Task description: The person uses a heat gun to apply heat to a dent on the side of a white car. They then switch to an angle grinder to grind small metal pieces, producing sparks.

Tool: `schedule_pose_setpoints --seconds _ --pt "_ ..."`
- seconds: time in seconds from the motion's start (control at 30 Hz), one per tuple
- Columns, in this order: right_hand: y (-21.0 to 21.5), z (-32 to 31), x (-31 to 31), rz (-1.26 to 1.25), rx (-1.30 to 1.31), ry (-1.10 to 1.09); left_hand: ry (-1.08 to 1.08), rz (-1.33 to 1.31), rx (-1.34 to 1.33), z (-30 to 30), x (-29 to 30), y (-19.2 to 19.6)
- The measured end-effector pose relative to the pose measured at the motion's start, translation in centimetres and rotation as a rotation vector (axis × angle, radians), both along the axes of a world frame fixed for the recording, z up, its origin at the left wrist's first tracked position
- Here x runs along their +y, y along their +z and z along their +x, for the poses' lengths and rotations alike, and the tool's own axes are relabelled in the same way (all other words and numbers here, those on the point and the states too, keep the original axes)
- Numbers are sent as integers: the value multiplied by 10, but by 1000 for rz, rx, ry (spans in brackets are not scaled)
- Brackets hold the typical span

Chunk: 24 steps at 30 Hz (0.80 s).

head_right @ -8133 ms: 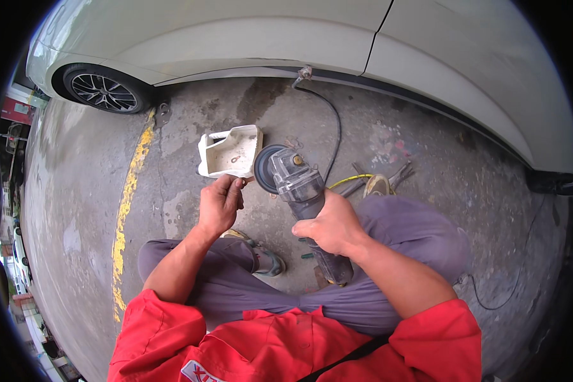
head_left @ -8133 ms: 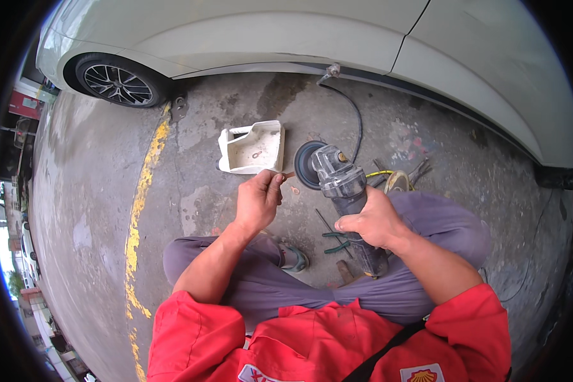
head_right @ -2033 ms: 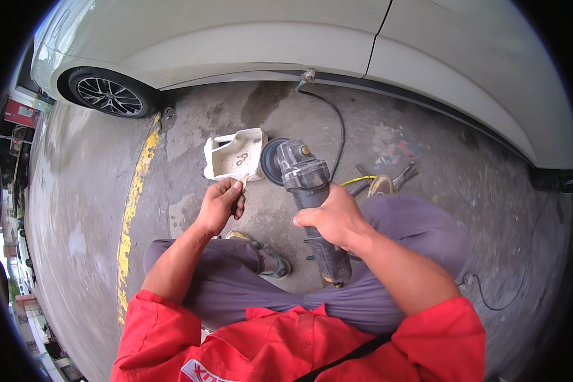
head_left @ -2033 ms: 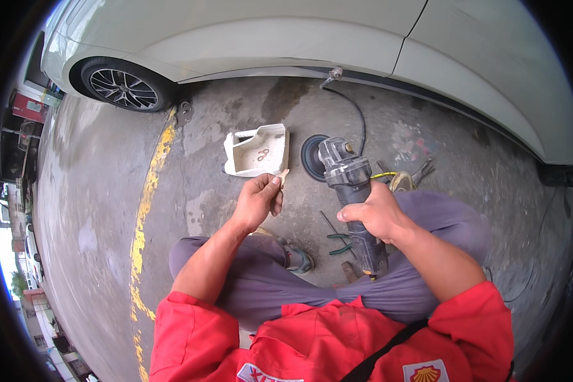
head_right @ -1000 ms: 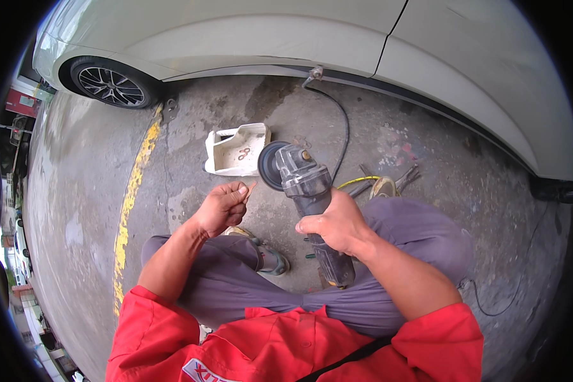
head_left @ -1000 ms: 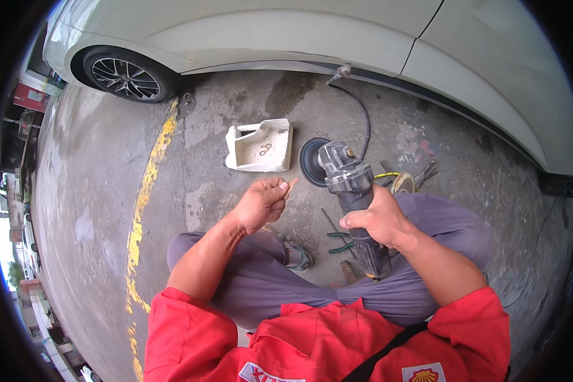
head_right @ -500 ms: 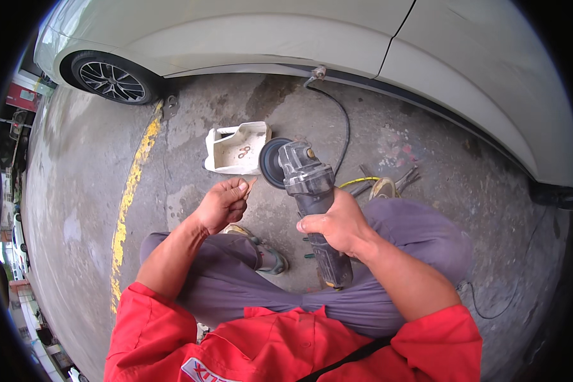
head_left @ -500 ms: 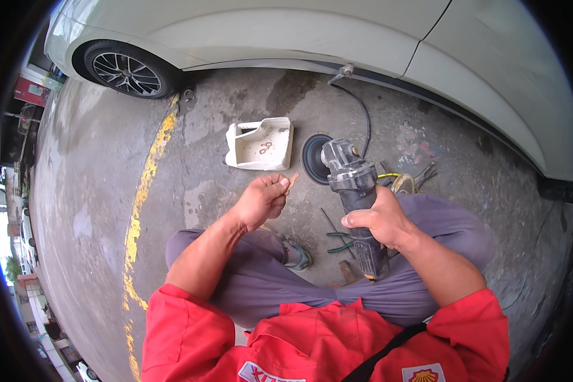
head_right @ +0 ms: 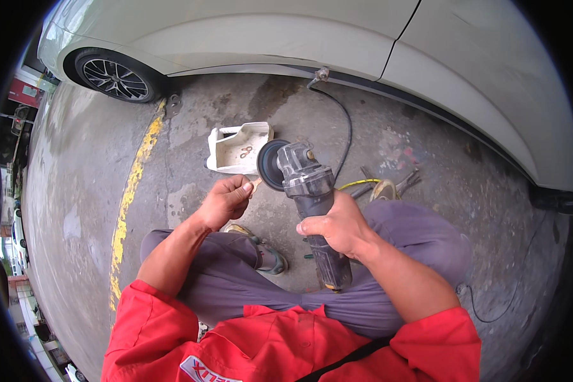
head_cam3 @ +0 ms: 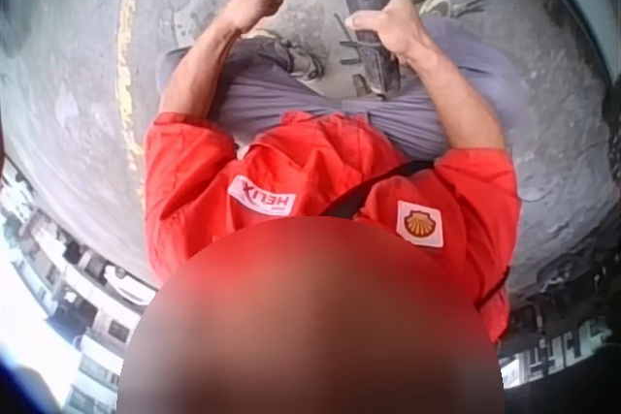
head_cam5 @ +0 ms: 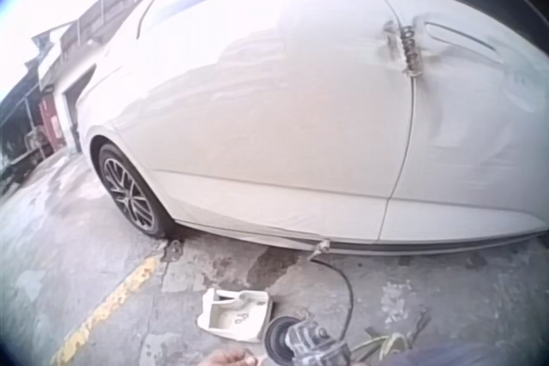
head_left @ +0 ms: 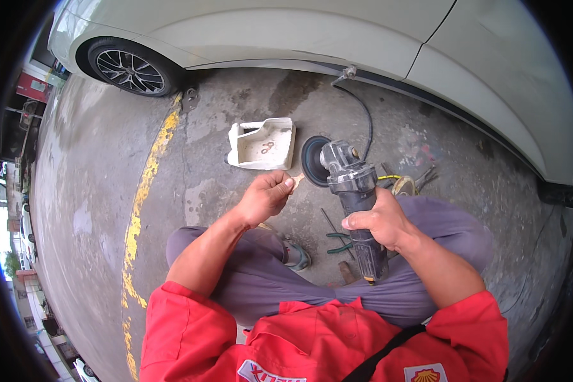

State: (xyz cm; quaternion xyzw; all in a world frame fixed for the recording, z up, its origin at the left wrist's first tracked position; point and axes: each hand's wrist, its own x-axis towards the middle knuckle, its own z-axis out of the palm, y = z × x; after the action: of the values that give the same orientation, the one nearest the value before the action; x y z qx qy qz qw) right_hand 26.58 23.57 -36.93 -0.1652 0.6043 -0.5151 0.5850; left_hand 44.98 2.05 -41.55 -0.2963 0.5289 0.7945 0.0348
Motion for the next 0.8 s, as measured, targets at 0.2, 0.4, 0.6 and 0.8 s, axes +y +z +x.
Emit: schedule_pose_setpoints --seconds 0.2,0.4,0.6,0.8 --pt "-6 2 0 17 -6 -33 -22 -70 41 8 -4 -2" --pt "-5 1 1 10 37 -57 63 -478 40 4 10 -10" --pt "-5 -1 2 19 27 -62 61 -1274 186 5 5 -5" --pt "-1 -2 4 -1 35 -47 163 -1579 365 3 -5 -3"
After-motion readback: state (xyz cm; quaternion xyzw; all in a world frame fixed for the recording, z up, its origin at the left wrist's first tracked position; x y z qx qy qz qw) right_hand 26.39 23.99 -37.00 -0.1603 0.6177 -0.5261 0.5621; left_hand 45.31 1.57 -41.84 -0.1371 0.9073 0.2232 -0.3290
